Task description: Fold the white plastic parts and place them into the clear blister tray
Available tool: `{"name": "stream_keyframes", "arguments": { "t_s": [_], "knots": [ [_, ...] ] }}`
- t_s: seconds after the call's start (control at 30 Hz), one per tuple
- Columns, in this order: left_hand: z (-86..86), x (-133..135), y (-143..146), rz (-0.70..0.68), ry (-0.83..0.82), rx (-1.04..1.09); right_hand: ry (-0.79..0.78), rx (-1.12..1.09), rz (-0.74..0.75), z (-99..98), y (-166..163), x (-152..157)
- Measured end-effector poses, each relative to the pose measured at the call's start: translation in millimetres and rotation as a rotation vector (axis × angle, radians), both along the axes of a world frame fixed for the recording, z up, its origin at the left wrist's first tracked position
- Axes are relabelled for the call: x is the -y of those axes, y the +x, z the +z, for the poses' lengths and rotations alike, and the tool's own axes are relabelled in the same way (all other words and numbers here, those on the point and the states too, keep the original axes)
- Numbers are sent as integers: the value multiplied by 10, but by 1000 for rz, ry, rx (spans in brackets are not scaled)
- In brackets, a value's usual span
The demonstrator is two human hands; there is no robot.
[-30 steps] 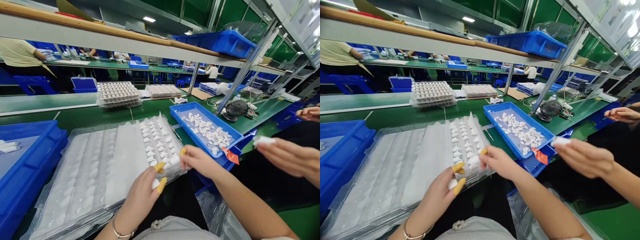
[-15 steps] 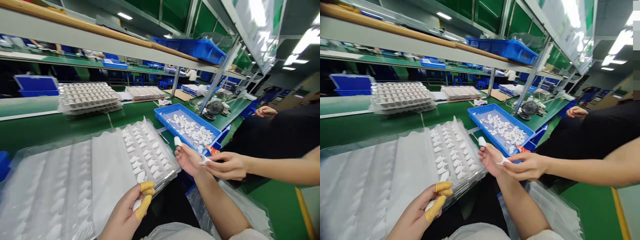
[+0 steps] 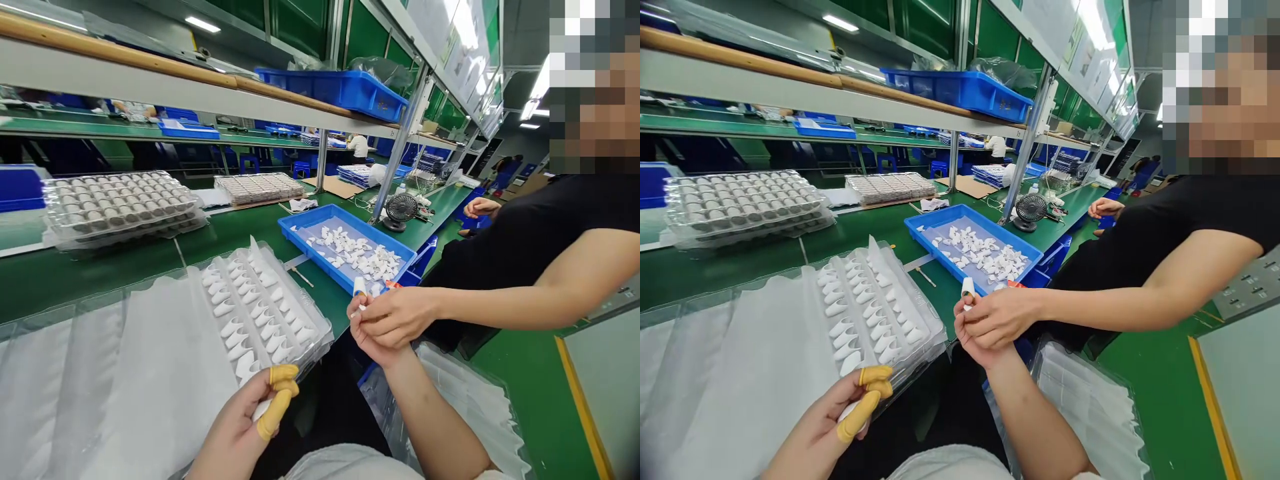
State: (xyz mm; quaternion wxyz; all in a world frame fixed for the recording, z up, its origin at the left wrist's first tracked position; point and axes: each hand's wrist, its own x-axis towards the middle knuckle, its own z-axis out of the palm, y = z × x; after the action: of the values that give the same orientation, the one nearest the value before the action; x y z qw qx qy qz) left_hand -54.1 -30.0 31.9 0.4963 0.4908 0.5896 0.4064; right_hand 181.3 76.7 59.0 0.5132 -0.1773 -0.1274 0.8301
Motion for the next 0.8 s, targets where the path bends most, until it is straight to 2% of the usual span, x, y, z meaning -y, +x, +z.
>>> {"name": "stream_keyframes", "arguments": {
  "t_s": [0.13, 0.23, 0.27, 0.33, 0.47, 0.57, 0.7, 0.8],
  "knots": [
    [7, 57, -336, 52, 146, -400, 62, 202, 48, -53, -100, -45],
    [31, 206, -641, 75, 153, -755, 158, 436, 131, -60, -324, -13],
    [41, 272, -719, 78, 128, -840, 238, 542, 190, -48, -422, 4],
    [55, 402, -819, 91, 80, -951, 510, 806, 319, -9, -645, 39],
    [51, 574, -843, 87, 29, -997, 1157, 1264, 453, 32, -1143, 109],
    [24, 623, -835, 93, 46, -955, 1505, 1527, 546, -16, -1445, 157],
    [0, 656, -902, 147, 84, -881, 1814, 1748, 638, -51, -1679, 209],
    [21, 685, -975, 208, 113, -799, 1931, 1818, 824, 30, -1817, 252]
  ]
}}
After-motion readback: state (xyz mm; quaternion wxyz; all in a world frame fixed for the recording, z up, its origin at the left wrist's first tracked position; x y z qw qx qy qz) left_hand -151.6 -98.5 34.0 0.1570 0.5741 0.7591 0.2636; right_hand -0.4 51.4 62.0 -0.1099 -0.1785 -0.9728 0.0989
